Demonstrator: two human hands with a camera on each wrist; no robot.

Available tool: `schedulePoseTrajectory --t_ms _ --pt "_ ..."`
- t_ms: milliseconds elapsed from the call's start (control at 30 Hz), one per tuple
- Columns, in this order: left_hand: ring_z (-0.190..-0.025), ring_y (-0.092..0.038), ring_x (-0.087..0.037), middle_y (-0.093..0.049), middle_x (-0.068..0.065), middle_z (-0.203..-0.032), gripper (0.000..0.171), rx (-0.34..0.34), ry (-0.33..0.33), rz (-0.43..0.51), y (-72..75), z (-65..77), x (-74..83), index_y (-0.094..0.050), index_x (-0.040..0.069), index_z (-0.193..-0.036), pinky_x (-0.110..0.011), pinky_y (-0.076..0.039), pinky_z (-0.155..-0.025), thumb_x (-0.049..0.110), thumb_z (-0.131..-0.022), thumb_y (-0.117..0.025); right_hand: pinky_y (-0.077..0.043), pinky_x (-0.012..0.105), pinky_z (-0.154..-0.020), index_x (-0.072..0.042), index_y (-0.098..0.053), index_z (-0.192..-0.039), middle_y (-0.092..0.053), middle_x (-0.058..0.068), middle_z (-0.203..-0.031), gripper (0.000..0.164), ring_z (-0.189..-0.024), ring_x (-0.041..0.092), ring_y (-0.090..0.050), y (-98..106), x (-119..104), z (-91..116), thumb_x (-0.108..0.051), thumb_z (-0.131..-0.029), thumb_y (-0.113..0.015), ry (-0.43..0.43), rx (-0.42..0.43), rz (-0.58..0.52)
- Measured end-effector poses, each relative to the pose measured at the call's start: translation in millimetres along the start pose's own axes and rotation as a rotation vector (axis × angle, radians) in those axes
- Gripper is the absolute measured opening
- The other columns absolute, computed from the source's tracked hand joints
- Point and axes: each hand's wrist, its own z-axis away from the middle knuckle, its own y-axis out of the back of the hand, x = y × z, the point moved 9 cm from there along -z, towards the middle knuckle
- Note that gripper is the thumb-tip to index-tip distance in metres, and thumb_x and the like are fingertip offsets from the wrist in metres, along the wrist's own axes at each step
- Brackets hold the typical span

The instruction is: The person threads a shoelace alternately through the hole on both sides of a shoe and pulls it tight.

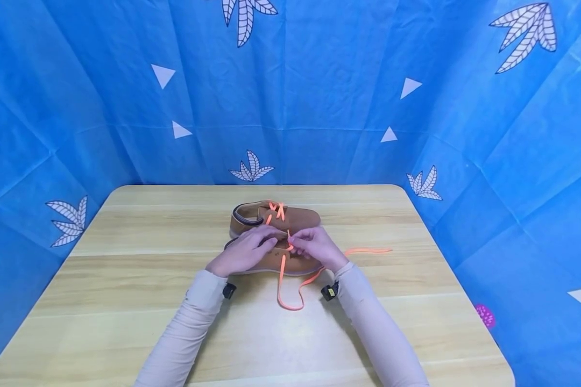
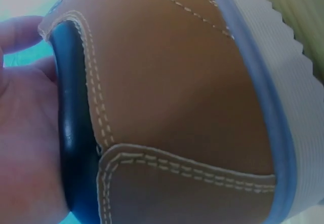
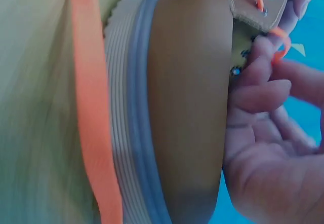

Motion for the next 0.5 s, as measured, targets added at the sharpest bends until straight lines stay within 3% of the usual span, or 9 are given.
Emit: schedulePoseTrajectory --t_ms 200,333,500 --pt "-0.148 -0.046 -0.03 -0.06 -0.002 -0.147 0.036 -0.003 -0.017 0.023 0.7 -0.4 2.1 -0.063 0.018 -0.139 -0.054 -0.04 -0.119 0.03 -0.109 -0.047 -0.028 0.021 -0.043 0.003 -0.077 -0.099 -0.044 -0.008 -0.055 0.021 -0.044 0.006 -0.032 -3.1 3.8 -1.0 -0.011 -0.1 -0.061 -0.026 -0.064 0.098" --pt "-0.149 -0.045 -0.03 -0.061 -0.002 -0.145 0.036 -0.014 -0.014 0.019 -0.5 -0.1 1.8 -0.063 0.017 -0.139 -0.055 -0.039 -0.12 0.03 -0.109 -0.047 -0.027 0.021 -0.042 -0.002 -0.079 -0.092 -0.042 -0.009 -0.051 0.022 -0.042 0.005 -0.031 -2.3 5.6 -3.8 -0.012 -0.098 -0.061 -0.029 -0.034 0.164" --pt "-0.135 -0.057 -0.025 -0.064 -0.001 -0.138 0.035 -0.017 -0.009 -0.005 -1.7 -0.6 -1.3 -0.064 0.018 -0.137 -0.049 -0.047 -0.112 0.031 -0.109 -0.048 -0.032 0.022 -0.046 -0.004 -0.082 -0.093 -0.046 -0.008 -0.051 0.019 -0.046 0.007 -0.038 -0.2 5.1 -7.6 -0.013 -0.097 -0.065 -0.004 0.055 0.207"
